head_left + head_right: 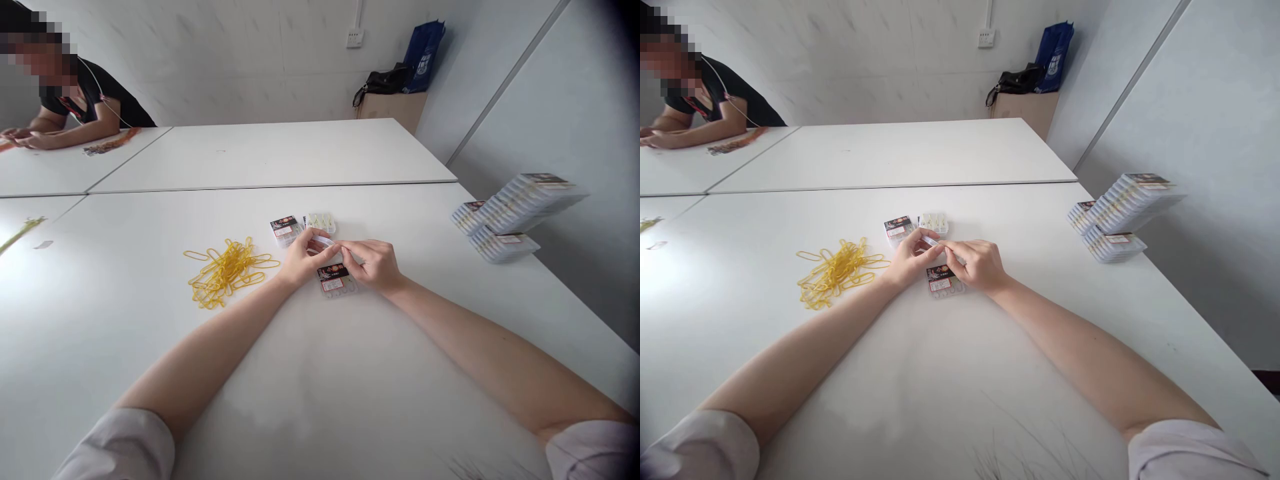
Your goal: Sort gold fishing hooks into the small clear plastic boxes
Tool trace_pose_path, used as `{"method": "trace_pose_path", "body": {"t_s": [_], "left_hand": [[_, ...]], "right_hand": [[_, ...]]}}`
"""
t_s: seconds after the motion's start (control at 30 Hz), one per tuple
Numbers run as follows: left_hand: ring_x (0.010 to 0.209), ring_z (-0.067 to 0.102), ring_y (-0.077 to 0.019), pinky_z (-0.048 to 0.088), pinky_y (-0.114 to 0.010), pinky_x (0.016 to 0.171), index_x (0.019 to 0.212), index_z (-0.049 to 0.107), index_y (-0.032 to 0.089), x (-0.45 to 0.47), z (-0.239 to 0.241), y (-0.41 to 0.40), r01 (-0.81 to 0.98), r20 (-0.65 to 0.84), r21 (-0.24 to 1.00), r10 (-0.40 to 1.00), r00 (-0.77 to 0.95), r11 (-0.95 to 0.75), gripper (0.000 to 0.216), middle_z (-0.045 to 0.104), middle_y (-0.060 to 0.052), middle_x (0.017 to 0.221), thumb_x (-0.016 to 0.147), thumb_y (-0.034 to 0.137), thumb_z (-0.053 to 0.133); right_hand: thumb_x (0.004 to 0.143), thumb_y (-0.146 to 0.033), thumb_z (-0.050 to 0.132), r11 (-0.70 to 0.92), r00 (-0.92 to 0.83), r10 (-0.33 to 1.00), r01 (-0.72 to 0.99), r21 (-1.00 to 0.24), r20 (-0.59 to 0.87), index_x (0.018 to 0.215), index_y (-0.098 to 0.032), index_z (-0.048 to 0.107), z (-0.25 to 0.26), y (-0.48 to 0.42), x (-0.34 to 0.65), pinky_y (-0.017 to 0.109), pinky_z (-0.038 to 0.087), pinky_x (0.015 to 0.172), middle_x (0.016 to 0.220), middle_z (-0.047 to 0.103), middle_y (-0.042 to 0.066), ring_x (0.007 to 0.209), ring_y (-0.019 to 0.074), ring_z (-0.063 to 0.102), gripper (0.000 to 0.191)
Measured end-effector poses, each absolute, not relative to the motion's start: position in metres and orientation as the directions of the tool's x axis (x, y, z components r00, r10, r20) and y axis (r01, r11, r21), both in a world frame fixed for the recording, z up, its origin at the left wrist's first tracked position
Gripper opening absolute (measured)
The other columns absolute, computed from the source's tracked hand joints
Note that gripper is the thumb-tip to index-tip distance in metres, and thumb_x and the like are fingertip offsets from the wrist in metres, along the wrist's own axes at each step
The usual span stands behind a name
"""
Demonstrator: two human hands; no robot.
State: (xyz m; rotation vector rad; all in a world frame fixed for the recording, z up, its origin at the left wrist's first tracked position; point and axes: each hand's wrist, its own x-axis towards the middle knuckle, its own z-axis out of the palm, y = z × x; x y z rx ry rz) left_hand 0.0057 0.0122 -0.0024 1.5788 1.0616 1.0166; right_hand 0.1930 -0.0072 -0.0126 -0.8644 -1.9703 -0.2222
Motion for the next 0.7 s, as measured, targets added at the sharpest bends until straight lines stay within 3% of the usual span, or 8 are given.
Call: {"method": "trace_pose_path", "body": {"t_s": [0.3, 0.5, 0.6, 0.7], "left_hand": [[0.065, 0.052, -0.0104, 0.04, -0.023, 0.06, 0.1, 0.065, 0.016, 0.0044, -0.003, 0.0122, 0.194, 0.134, 0.961, 0.947, 0.291, -0.196, 0.049, 0.059, 0.0, 0.071, 0.079, 0.06, 0.073], [0.067, 0.055, -0.012, 0.043, -0.024, 0.062, 0.096, 0.065, 0.015, 0.0045, -0.0043, 0.0129, 0.177, 0.125, 0.966, 0.938, 0.324, -0.19, 0.049, 0.062, -0.001, 0.073, 0.077, 0.059, 0.074], [0.068, 0.056, -0.0121, 0.046, -0.025, 0.065, 0.096, 0.065, 0.015, 0.004, -0.0055, 0.0141, 0.175, 0.131, 0.965, 0.935, 0.329, -0.196, 0.046, 0.063, -0.002, 0.077, 0.076, 0.055, 0.075], [0.077, 0.06, -0.014, 0.05, -0.027, 0.072, 0.1, 0.066, 0.015, 0.0026, -0.0063, 0.0154, 0.135, 0.144, 0.971, 0.932, 0.332, -0.198, 0.043, 0.067, -0.005, 0.089, 0.077, 0.051, 0.074]], "right_hand": [[0.091, -0.019, 0.055, 0.691, -0.331, 0.43, 0.72, -0.07, 0.84, 0.094, -0.019, 0.075, -0.0134, -0.007, 0.1906, 0.026, 0.043, 0.05, 0.067, 0.075, 0.0, 0.049, 0.0129, 0.061, 0.021], [0.087, -0.015, 0.057, 0.649, -0.355, 0.376, 0.76, 0.03, 0.856, 0.084, -0.019, 0.071, -0.0125, -0.0081, 0.1902, 0.027, 0.038, 0.05, 0.051, 0.061, -0.003, 0.044, 0.0117, 0.054, 0.015], [0.088, -0.016, 0.057, 0.66, -0.345, 0.394, 0.751, 0.0, 0.852, 0.085, -0.02, 0.071, -0.0128, -0.0095, 0.1892, 0.027, 0.039, 0.051, 0.052, 0.062, -0.003, 0.046, 0.0125, 0.055, 0.015], [0.091, -0.021, 0.059, 0.696, -0.263, 0.492, 0.691, -0.194, 0.83, 0.09, -0.021, 0.072, -0.0115, -0.0116, 0.1865, 0.027, 0.047, 0.057, 0.067, 0.072, 0.001, 0.057, 0.0146, 0.063, 0.013]]}}
